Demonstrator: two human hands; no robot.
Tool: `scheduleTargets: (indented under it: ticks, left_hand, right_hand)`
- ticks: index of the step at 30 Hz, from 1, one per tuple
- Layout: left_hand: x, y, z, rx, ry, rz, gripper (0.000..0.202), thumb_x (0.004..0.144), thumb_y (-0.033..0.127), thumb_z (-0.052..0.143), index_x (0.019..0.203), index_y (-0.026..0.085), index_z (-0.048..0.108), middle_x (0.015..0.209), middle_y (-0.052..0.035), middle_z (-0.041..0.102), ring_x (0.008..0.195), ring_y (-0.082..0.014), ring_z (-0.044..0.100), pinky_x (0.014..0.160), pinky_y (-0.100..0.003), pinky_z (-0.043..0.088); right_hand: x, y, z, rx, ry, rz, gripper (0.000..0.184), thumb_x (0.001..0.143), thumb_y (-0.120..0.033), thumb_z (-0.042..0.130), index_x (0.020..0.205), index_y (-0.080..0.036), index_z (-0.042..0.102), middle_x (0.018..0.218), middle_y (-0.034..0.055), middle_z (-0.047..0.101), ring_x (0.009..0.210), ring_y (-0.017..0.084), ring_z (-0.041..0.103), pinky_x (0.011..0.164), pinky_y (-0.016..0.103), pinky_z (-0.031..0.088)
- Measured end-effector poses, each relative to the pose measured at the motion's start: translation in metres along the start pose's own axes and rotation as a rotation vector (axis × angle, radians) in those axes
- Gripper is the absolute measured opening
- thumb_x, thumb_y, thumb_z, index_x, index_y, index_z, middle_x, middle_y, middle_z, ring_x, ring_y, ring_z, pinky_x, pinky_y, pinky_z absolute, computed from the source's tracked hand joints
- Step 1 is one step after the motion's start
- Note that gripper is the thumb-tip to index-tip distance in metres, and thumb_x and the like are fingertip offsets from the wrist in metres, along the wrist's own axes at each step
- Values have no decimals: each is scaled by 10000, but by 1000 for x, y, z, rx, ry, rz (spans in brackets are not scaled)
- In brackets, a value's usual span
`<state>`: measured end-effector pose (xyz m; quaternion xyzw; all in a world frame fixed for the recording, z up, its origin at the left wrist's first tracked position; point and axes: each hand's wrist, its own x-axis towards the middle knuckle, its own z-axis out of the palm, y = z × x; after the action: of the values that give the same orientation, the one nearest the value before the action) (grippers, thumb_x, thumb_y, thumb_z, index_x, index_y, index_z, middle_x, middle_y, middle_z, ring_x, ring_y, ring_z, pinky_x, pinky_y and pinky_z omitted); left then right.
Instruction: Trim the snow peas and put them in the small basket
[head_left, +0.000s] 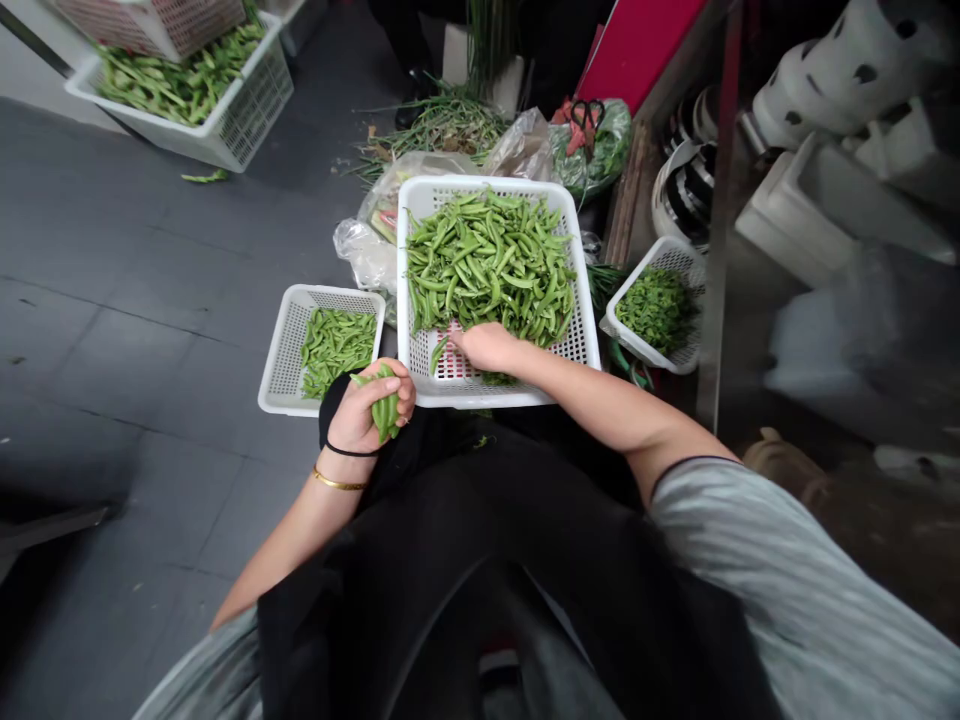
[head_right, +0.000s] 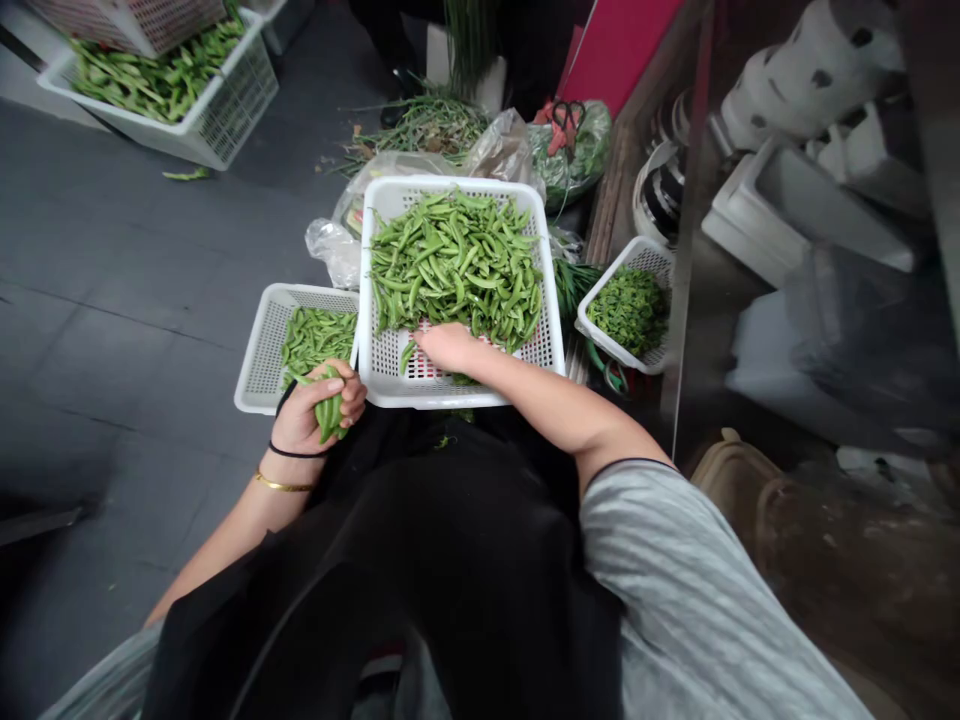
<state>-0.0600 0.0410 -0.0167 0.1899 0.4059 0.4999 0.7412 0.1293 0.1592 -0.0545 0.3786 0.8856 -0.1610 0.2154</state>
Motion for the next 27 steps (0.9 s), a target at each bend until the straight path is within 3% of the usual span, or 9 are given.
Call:
scheduleTargets:
  ticks: [3,6,10,15,18,21,25,27]
  left_hand:
    - [-3,-1,2,28,-26,-17,155,627,190,705,701,163,571,510,28,526,412,-92,477,319,-172,344]
    - [-5,-3,2,91,-12,-61,158,642,210,716,699,153,580,514,20,537,411,-98,495,319,-179,357]
    - [-4,-14,8,226,102,-123,251,619,254,776,785,129,636,522,11,571,405,-102,517,336,-192,396]
    - [3,-30,27,284,193,-28,389,586,292,822,885,109,652,541,6,603,417,-97,539,375,-190,432]
    - [1,-32,38,262,134,41,298,633,309,794,791,124,621,530,7,603,402,-86,525,380,-183,426]
    - [-6,-30,46,278,43,15,284,642,305,786,754,141,583,491,15,580,381,-88,511,372,-182,419]
    - [-19,-27,52,292,-55,-33,327,607,252,803,830,148,588,508,38,554,389,-91,519,352,-175,415]
    - [-25,-25,52,305,-93,-41,365,610,225,794,912,138,610,557,23,580,413,-95,536,350,-173,419]
  right_hand:
    - [36,-11,13,13,-7,-12,325,893,-89,377,1161,-74,561,1009,189,688,879,238,656,729,316,473]
    - [41,-8,20,30,-7,-10,276,870,-69,415,1069,-60,606,1022,202,686,912,235,654,747,295,465]
    - [2,1,13,114,44,22,214,897,-195,455,923,-94,642,978,158,701,865,197,660,726,248,447]
    - [-74,-12,0,726,199,-56,204,917,-295,460,874,-140,586,665,-5,654,558,82,580,616,184,404]
    - [-102,-29,3,695,437,-146,193,912,-296,476,816,-152,561,652,-3,616,601,97,560,636,200,388]
    - [-114,-44,11,539,595,-275,237,934,-313,421,816,-154,552,743,49,625,672,133,562,646,234,386]
    - [-127,-51,12,647,571,-467,222,934,-308,413,834,-164,550,718,33,618,651,123,573,644,231,413]
    - [-137,-42,7,846,515,-443,194,927,-288,421,818,-171,529,649,-11,585,567,95,560,602,210,423]
